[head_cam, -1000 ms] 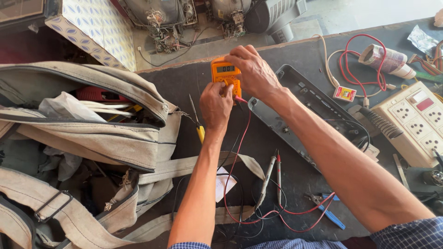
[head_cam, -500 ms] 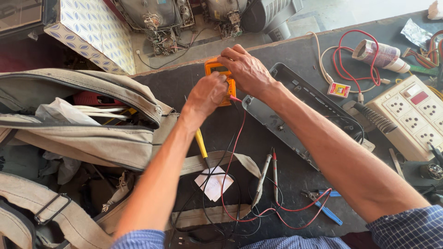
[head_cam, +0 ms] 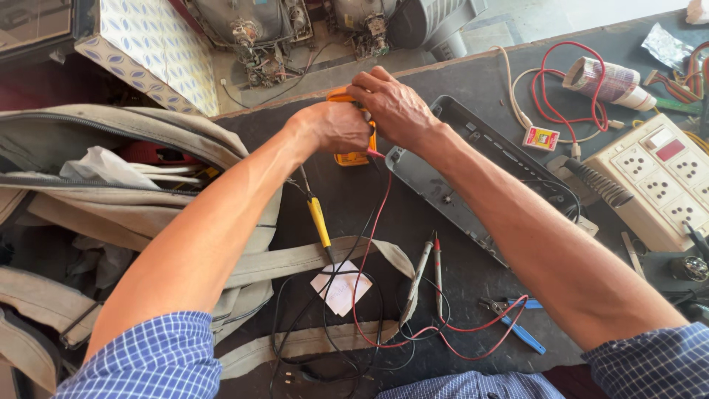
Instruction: The person uses a multimeter to test a small green circuit board. They connect the multimeter probes to various points on the board, observe the readings, and then place the board into a black plastic housing.
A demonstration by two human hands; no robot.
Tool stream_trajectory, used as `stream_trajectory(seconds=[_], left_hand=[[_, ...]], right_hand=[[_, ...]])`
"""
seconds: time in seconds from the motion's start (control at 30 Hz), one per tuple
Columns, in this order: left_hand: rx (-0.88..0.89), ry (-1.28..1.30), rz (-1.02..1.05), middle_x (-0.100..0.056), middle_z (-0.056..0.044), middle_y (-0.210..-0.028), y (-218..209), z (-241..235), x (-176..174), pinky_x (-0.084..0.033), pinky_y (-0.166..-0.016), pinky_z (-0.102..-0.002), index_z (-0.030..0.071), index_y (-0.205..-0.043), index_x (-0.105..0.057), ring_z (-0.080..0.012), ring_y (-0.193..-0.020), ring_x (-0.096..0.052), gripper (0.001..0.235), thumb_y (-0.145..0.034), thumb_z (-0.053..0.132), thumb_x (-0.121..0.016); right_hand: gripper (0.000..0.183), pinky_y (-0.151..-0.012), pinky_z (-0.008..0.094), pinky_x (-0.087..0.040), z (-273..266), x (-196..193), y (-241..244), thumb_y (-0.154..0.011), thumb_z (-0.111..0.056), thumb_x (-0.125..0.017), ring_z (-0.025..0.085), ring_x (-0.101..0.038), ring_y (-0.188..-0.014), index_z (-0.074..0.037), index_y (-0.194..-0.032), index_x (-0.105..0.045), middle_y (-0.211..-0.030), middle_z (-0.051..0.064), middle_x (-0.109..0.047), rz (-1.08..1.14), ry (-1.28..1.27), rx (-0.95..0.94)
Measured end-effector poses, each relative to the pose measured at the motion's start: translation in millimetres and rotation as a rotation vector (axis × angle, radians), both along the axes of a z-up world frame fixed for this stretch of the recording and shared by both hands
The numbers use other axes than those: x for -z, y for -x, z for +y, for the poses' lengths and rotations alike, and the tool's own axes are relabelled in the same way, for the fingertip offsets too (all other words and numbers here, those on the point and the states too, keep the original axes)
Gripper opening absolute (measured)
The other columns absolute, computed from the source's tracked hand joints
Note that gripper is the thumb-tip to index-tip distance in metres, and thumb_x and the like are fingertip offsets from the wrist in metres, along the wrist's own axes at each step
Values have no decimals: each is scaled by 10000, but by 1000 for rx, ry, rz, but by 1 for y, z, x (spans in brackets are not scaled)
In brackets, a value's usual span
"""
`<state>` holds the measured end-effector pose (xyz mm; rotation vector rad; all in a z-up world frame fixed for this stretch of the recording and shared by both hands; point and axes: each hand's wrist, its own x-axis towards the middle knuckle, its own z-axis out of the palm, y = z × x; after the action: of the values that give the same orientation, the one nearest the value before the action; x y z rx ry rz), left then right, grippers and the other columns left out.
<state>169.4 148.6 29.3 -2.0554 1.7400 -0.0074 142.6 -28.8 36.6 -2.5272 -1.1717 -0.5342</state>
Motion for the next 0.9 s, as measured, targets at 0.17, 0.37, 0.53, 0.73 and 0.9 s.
stream_trajectory(seconds=[0.17, 0.37, 0.53, 0.73, 0.9], left_hand=[[-156, 231, 34, -744, -119, -879, 0, 12, 1, -591, -739, -400, 77, -816, -751, -287, -861, -731, 112, -825, 87, -640], [-289, 657, 86, -709, -126, -974, 20, 25, 1, -589, -817, -394, 58, -886, -759, -283, -995, -702, 110, -850, 25, -660], [-297, 481, -130, -709, -104, -981, 35, 16, 7, -588, -827, -351, 69, -870, -759, -250, -995, -696, 119, -807, 56, -659], [-113, 368, -120, -709, -40, -954, 28, 12, 16, -536, -922, -351, 89, -816, -753, -229, -1060, -627, 164, -837, 229, -669], [48, 347, -152, -696, -37, -967, 17, 14, 23, -517, -965, -343, 91, -878, -739, -214, -1048, -613, 224, -872, 286, -629]], right_hand=[[572, -939, 364, -534, -2, -1, 1, -716, 20, -765, 288, -564, -1142, -55, -1272, -652, -1220, 64, -612, 72, -37, 4], [575, -975, 378, -518, -1, -4, 2, -710, 15, -780, 290, -566, -1128, -43, -1266, -647, -1210, 62, -610, 89, -72, 15], [559, -951, 380, -526, 2, -3, 4, -716, 26, -766, 290, -568, -1134, -54, -1259, -659, -1192, 62, -610, 92, -84, 34], [551, -931, 372, -539, -1, -3, 6, -716, 47, -740, 292, -563, -1148, -42, -1252, -652, -1231, 67, -609, 32, -73, 30], [537, -903, 363, -551, -3, 0, 3, -737, 40, -732, 287, -559, -1146, -33, -1262, -640, -1234, 67, -604, 55, -45, 21]])
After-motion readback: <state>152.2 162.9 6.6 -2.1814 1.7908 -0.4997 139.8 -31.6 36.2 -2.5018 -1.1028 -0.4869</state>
